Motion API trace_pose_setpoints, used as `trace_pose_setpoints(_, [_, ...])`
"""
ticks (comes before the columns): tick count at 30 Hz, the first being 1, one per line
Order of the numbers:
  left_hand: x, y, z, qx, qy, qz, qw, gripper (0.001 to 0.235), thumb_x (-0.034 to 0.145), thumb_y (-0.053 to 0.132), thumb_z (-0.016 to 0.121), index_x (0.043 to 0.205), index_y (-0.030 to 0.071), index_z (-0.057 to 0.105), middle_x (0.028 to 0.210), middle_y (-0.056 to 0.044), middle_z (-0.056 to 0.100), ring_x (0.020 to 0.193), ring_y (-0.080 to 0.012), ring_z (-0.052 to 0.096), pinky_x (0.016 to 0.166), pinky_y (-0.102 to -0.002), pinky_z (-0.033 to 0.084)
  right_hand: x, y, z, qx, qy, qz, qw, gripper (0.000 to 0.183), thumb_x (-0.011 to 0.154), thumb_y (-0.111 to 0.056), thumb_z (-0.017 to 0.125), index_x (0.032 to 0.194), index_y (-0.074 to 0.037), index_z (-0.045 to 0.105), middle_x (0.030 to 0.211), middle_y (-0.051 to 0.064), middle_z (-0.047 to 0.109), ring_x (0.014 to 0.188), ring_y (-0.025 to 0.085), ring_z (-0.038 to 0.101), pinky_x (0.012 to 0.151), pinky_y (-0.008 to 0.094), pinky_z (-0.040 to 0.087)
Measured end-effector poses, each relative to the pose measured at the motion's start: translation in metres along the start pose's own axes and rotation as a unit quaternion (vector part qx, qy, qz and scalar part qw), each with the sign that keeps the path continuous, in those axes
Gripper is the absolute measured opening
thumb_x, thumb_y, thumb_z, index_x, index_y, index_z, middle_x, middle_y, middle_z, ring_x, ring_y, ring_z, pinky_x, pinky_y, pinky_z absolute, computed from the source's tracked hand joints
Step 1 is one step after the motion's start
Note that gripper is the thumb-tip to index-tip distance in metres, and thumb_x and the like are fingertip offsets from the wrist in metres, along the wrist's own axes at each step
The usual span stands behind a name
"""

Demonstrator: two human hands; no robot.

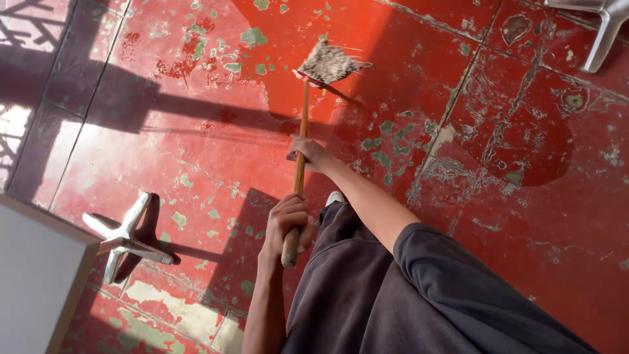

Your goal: Mopping a red tiled floor in a restaurant seating area.

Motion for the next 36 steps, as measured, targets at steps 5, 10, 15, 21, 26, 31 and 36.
trace_pose_setpoints(5, [-0.018, 0.015, 0.002, 0.052, 0.045, -0.006, 0.998, 0.023, 0.064, -0.001, 0.068, 0.061, 0.002, 0.046, 0.063, -0.008, 0.048, 0.065, -0.0276, 0.053, 0.075, -0.038, 0.051, 0.004, -0.039, 0.029, -0.033, -0.083, 0.069, 0.994, 0.028, 0.084, -0.025, 0.078, 0.075, -0.003, 0.063, 0.081, 0.012, 0.064, 0.08, 0.033, 0.065, 0.072, 0.044, 0.054])
trace_pose_setpoints(10, [-0.034, 0.037, 0.008, 0.059, 0.048, -0.034, 0.997, 0.025, 0.069, -0.003, 0.069, 0.06, 0.002, 0.046, 0.062, -0.008, 0.048, 0.063, -0.0268, 0.051, 0.068, -0.037, 0.049, -0.023, -0.055, 0.031, -0.071, -0.109, 0.08, 0.988, 0.029, 0.087, -0.026, 0.069, 0.07, -0.004, 0.059, 0.078, 0.009, 0.064, 0.08, 0.029, 0.067, 0.068, 0.042, 0.054])
trace_pose_setpoints(15, [-0.048, 0.061, 0.008, -0.007, 0.04, -0.016, 0.999, 0.025, 0.074, 0.003, 0.07, 0.063, 0.002, 0.047, 0.064, -0.008, 0.048, 0.066, -0.0268, 0.053, 0.076, -0.04, 0.05, -0.056, -0.084, 0.011, -0.093, -0.07, 0.063, 0.991, 0.023, 0.086, -0.027, 0.067, 0.072, -0.009, 0.063, 0.078, 0.008, 0.067, 0.081, 0.031, 0.068, 0.074, 0.045, 0.055])
trace_pose_setpoints(21, [-0.064, 0.056, 0.03, -0.157, 0.061, -0.026, 0.985, 0.035, 0.076, 0.002, 0.069, 0.057, 0.005, 0.038, 0.056, -0.004, 0.045, 0.058, -0.0207, 0.048, 0.083, -0.043, 0.05, -0.118, -0.091, -0.03, -0.117, -0.002, 0.116, 0.986, 0.025, 0.089, -0.026, 0.067, 0.074, -0.006, 0.063, 0.078, 0.012, 0.066, 0.084, 0.034, 0.067, 0.078, 0.048, 0.053])
trace_pose_setpoints(26, [-0.027, 0.03, 0.074, -0.279, -0.017, -0.016, 0.96, 0.036, 0.073, -0.002, 0.068, 0.055, 0.007, 0.037, 0.055, -0.003, 0.043, 0.057, -0.0206, 0.044, 0.078, -0.041, 0.047, -0.182, -0.084, -0.093, -0.131, 0.123, 0.214, 0.96, 0.03, 0.09, -0.025, 0.07, 0.071, -0.004, 0.062, 0.077, 0.012, 0.065, 0.083, 0.035, 0.066, 0.078, 0.049, 0.052])
trace_pose_setpoints(31, [-0.002, -0.007, 0.148, -0.373, -0.095, -0.012, 0.923, 0.034, 0.076, -0.002, 0.064, 0.056, 0.006, 0.039, 0.056, -0.004, 0.044, 0.059, -0.0201, 0.045, 0.081, -0.043, 0.048, -0.262, -0.059, -0.149, -0.16, 0.249, 0.312, 0.903, 0.031, 0.092, -0.025, 0.07, 0.072, -0.004, 0.062, 0.078, 0.011, 0.065, 0.088, 0.034, 0.065, 0.081, 0.048, 0.051])
trace_pose_setpoints(36, [-0.003, -0.032, 0.232, -0.287, -0.155, -0.08, 0.942, 0.023, 0.088, 0.0, 0.063, 0.067, 0.002, 0.055, 0.071, -0.009, 0.06, 0.089, -0.0284, 0.067, 0.102, -0.049, 0.052, -0.364, -0.005, -0.175, -0.198, 0.273, 0.409, 0.848, 0.03, 0.094, -0.03, 0.072, 0.079, -0.005, 0.063, 0.086, 0.01, 0.066, 0.095, 0.031, 0.064, 0.085, 0.047, 0.052])
Point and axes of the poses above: each hand's wrist, its own x-axis towards the middle knuckle, its own z-axis out of the palm, y = z × x, the point moved 5 cm from there along x, towards the middle knuckle
